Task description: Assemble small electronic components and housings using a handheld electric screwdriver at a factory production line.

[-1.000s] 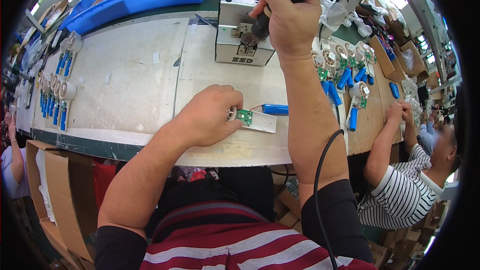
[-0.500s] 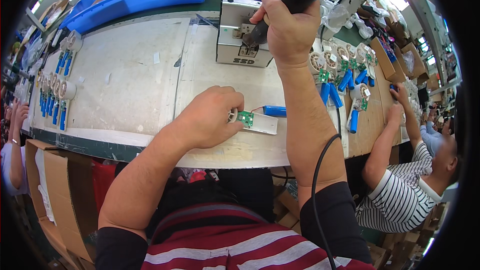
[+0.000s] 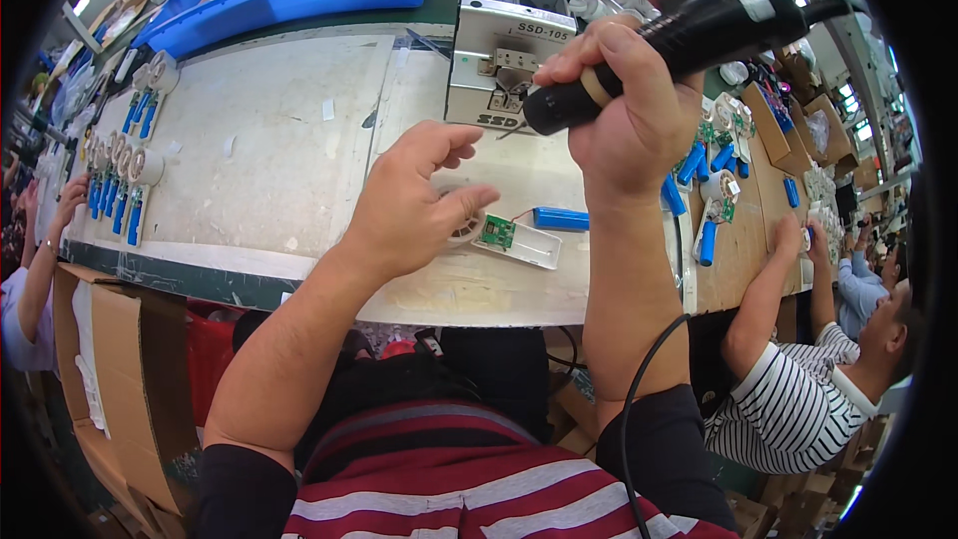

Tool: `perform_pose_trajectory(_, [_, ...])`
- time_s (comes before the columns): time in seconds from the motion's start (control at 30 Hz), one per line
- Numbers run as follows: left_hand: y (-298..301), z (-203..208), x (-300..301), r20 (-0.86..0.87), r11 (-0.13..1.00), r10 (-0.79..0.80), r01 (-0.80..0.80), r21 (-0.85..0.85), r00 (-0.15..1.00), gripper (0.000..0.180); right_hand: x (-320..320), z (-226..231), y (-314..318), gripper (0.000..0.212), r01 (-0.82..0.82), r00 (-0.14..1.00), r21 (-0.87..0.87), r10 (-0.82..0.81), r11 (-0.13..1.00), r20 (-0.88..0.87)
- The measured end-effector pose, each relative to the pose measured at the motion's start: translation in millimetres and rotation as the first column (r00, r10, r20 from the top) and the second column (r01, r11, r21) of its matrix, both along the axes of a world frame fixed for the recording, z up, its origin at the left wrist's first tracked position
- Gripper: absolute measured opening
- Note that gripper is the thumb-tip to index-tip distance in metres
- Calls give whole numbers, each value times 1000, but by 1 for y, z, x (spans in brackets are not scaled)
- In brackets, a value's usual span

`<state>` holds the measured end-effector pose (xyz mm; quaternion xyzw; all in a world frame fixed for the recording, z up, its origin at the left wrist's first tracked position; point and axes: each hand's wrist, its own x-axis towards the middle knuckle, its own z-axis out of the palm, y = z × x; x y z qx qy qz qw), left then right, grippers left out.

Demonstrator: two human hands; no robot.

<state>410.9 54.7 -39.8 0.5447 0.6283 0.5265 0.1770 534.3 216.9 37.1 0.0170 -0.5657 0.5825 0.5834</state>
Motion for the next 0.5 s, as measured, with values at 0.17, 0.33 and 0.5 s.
perform_pose_trajectory(0.17, [-5,14,8,134,999,33,-36,20,990,29,11,12,-30,66,-64,998,-4,64,998,6])
perform_pose_trajectory(0.33, [-12,19,14,148,995,70,-81,65,986,11,18,16,-42,65,-75,997,5,75,997,-13])
perform_pose_trajectory(0.5, [-15,23,18,167,997,55,-62,36,984,6,23,16,-46,64,-93,995,20,93,995,-26])
